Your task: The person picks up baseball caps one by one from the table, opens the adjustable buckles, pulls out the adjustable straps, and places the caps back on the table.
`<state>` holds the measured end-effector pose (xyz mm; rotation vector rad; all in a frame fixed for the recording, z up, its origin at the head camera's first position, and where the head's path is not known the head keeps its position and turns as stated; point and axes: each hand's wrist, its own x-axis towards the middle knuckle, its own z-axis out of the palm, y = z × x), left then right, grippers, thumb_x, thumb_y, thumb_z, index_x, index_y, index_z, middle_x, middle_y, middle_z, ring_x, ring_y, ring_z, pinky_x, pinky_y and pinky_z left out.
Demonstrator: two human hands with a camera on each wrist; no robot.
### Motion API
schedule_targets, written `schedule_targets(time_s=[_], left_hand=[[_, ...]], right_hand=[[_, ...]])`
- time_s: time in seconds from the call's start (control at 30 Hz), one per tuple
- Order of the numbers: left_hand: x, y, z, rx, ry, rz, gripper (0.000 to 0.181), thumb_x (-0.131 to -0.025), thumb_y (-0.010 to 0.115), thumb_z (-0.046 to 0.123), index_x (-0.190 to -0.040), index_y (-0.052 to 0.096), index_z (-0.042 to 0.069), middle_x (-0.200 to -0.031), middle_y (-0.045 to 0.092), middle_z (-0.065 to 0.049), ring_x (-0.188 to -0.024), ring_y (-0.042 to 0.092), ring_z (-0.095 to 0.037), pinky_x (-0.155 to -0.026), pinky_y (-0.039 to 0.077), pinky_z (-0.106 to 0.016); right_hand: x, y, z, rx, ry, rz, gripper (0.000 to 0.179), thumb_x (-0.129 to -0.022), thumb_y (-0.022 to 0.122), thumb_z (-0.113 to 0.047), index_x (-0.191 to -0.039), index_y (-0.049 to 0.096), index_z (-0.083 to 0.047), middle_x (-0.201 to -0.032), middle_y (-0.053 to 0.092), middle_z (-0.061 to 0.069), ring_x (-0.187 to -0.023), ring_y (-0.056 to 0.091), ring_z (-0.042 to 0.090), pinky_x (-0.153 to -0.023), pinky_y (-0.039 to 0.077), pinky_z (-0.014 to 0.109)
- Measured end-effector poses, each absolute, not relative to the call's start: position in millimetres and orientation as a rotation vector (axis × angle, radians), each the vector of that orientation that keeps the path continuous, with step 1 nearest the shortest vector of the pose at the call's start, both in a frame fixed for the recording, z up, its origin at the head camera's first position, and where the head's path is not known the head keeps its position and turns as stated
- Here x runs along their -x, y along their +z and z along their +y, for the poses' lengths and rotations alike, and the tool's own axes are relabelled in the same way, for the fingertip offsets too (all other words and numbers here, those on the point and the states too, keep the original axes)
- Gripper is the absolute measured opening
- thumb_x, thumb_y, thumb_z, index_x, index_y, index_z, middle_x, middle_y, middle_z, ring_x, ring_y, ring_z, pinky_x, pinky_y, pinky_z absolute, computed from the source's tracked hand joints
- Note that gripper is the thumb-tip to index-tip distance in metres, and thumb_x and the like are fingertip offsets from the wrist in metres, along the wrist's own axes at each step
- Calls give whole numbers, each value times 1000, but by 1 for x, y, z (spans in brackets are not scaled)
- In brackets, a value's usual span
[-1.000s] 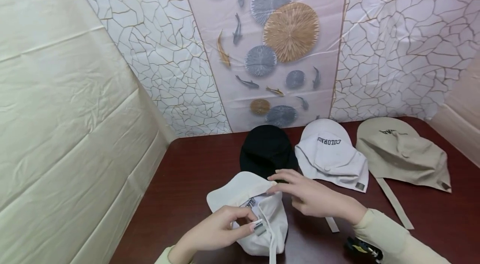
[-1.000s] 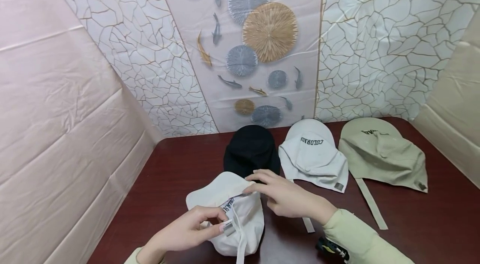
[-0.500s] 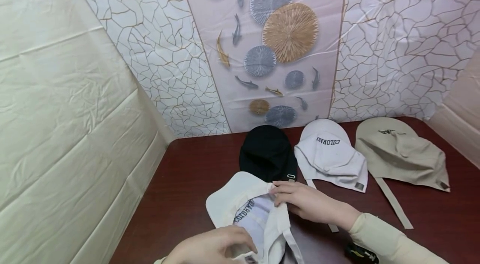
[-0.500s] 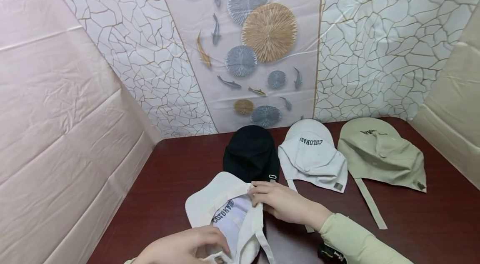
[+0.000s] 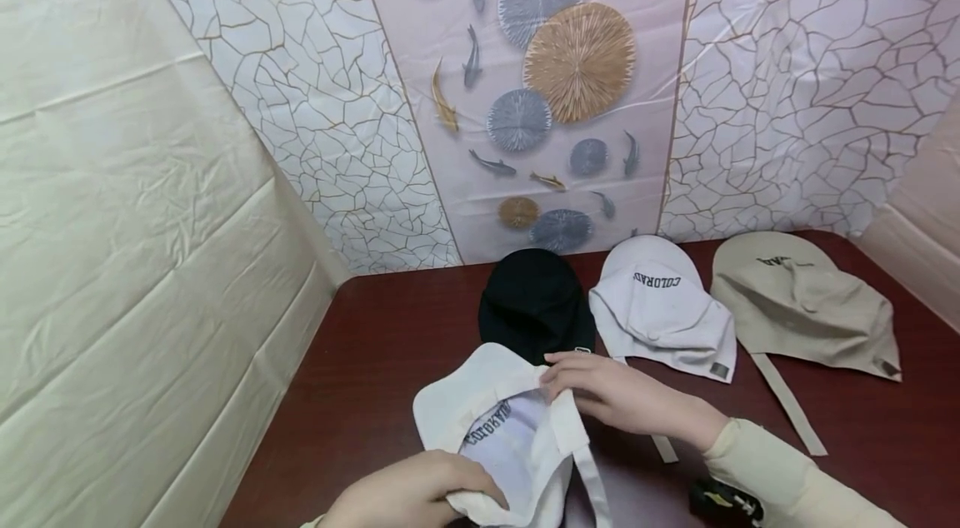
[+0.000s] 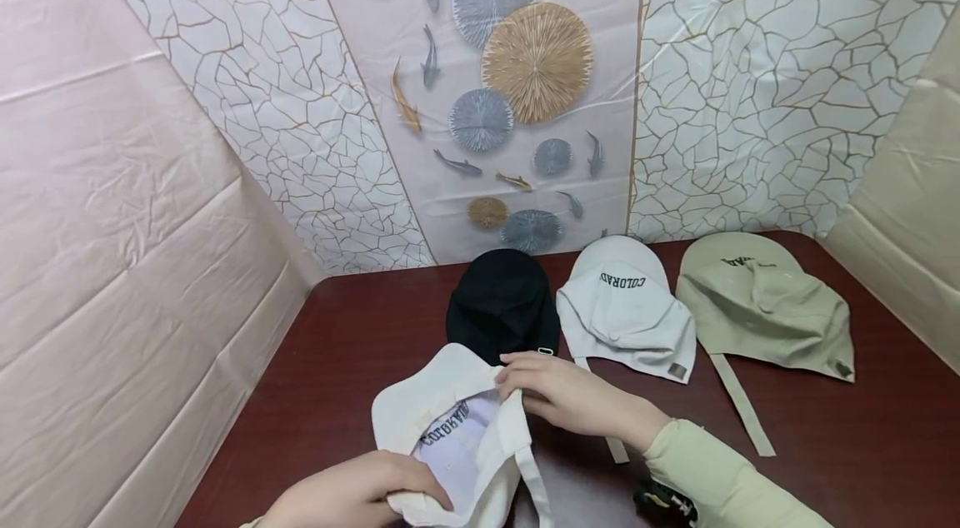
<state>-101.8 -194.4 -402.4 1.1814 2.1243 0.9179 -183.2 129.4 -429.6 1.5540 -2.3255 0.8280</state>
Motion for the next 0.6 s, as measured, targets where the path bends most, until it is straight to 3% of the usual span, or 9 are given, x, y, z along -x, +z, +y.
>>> schedule_targets(time_s=[0.1,0.27,0.43,0.6], left_hand=[[97,-383,-198,-1194,967,2201,31,-100,61,7,-122,68,27,-114,67,19,-98,59,2,-88,50,-23],[88,-345,-210,-1366,998,2375,33,-99,61,3,-125,66,22,-116,67,13,-95,60,0,-84,52,-23],[72,-317,-220,-1299,1109,2445,31,-103,59,12,-132,64,22,-120,68,9,-96,61,-2,-82,54,-27],[58,-306,-221,-1223,1165,2486,32,-104,58,16,-135,63,24,-123,68,8,-97,63,-5,-81,54,-27]], right_hand=[[182,-414,130,-1545,949,-2277,37,-88,72,6,-114,67,-21,-124,66,-2,-130,53,30,-101,48,43],[178,-384,129,-1500,1053,-2203,39,-90,70,7,-117,66,-21,-125,65,-3,-125,58,24,-100,48,36],[166,-359,128,-1472,1102,-2194,42,-92,64,9,-120,65,-22,-118,67,-7,-106,65,12,-86,52,27],[156,-346,125,-1506,1217,-2223,45,-96,60,8,-120,64,-30,-110,67,-16,-83,61,3,-73,51,24]])
